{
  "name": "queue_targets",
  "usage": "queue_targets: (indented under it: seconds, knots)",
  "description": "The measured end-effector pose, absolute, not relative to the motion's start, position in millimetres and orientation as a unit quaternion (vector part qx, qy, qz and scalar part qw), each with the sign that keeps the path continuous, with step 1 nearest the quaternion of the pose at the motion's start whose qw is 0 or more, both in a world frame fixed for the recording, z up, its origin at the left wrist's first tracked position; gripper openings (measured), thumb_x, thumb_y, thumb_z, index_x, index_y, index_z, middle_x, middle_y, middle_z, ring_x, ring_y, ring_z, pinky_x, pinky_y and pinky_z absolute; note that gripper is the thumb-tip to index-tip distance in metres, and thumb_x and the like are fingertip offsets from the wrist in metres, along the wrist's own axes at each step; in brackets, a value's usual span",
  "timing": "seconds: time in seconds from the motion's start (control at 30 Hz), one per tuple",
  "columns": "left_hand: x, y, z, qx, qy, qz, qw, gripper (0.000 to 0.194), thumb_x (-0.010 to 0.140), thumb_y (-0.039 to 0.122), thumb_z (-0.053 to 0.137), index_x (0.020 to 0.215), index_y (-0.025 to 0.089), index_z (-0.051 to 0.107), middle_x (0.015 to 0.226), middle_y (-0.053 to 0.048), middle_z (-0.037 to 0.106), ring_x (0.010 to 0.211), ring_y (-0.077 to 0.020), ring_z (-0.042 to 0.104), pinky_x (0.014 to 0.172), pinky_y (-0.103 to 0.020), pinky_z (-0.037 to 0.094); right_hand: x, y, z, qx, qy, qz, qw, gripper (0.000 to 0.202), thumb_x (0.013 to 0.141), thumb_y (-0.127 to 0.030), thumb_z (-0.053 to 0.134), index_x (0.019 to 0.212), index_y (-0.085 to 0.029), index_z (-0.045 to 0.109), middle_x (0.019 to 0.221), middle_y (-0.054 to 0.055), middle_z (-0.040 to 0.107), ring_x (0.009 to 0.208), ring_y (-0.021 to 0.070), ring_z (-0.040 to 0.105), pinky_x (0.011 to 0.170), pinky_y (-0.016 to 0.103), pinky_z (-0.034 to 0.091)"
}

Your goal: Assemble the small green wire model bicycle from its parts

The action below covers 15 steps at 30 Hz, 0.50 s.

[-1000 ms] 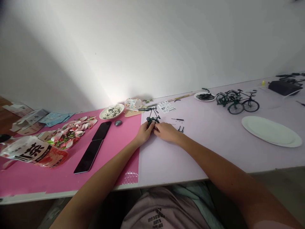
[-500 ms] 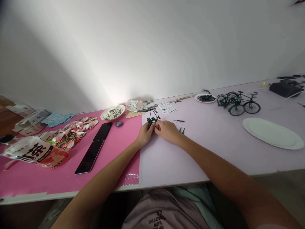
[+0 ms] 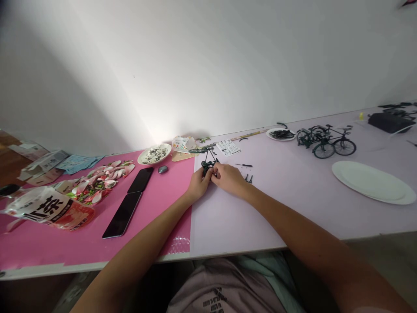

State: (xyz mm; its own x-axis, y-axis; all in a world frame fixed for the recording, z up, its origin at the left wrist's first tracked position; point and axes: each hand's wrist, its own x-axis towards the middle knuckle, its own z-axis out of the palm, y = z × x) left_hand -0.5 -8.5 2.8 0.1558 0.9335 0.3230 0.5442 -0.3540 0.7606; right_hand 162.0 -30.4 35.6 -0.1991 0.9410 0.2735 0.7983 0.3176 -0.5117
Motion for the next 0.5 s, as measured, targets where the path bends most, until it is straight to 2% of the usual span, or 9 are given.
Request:
queue_targets:
  seconds: [0.2, 0.5]
  knots:
    - [-0.2, -9.8, 3.8, 0.716, 0.504, 0.413, 0.251, 0.034, 0.102, 0.044, 0.051, 0.086, 0.016, 0.061, 0.078, -0.004, 0.068, 0.07, -0.0151, 0.057, 0.064, -0.026, 0.038, 162.7, -29.5, 33.8, -0.55, -0.767, 0.126, 0.306, 0.012, 0.089, -0.03, 0.065, 0.084, -0.024, 0.056, 0.076, -0.001, 0.068, 0.067, 0.0156, 0.059, 0.06, 0.027, 0.037]
    - [-0.8, -13.0, 6.1, 0.699, 0.456, 0.466, 0.295, 0.034, 0.103, 0.047, 0.049, 0.093, 0.017, 0.06, 0.088, -0.007, 0.074, 0.078, -0.0179, 0.067, 0.071, -0.028, 0.049, 164.7, -26.6, 30.7, -0.487, -0.782, 0.125, 0.369, 0.008, 0.09, -0.028, 0.062, 0.084, -0.023, 0.058, 0.079, 0.001, 0.067, 0.072, 0.0166, 0.059, 0.066, 0.028, 0.04]
